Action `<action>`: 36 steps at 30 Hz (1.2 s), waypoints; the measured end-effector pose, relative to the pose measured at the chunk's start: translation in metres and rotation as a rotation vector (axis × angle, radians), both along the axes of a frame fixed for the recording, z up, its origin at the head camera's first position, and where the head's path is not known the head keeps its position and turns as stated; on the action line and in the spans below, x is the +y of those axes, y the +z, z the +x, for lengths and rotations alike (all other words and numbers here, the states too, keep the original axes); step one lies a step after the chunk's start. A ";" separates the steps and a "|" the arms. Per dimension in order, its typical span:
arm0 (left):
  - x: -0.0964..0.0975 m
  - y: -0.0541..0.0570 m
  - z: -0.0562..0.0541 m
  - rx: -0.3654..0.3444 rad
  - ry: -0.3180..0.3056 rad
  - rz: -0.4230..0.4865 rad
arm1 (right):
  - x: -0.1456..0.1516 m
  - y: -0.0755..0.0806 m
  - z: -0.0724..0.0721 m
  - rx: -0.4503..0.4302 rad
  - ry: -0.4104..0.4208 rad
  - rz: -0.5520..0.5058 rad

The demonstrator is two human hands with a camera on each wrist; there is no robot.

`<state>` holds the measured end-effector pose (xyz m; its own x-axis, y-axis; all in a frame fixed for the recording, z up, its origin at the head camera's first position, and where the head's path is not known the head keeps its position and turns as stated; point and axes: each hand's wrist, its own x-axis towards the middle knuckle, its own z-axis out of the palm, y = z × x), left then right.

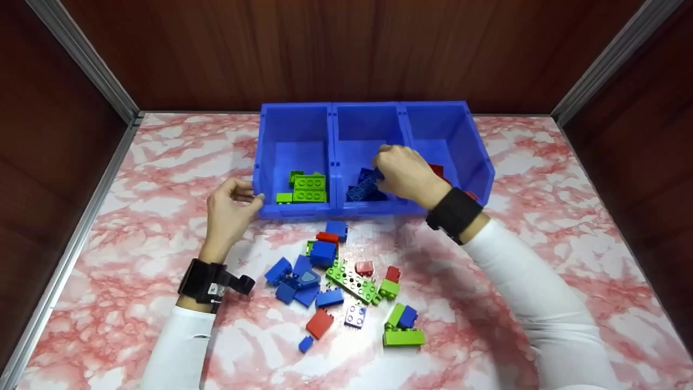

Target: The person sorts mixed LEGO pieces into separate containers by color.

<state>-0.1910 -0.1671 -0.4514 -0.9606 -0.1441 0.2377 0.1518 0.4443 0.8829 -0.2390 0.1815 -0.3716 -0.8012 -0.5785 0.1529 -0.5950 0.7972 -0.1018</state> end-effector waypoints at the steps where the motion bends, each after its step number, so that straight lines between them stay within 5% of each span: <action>1: 0.000 0.000 0.000 -0.001 -0.001 0.003 | 0.000 -0.004 -0.003 0.001 -0.009 0.020; 6: 0.000 0.000 0.000 0.000 0.002 0.010 | -0.002 -0.019 -0.012 0.000 -0.046 0.098; 18: 0.000 -0.002 -0.001 -0.004 0.001 0.011 | -0.010 -0.034 -0.006 -0.011 -0.062 0.194; 27: -0.001 -0.001 0.000 -0.001 -0.002 0.005 | -0.014 -0.020 0.014 0.034 -0.001 0.208; 36: -0.001 -0.001 0.000 -0.005 -0.004 0.002 | -0.011 0.000 0.052 -0.112 0.152 0.044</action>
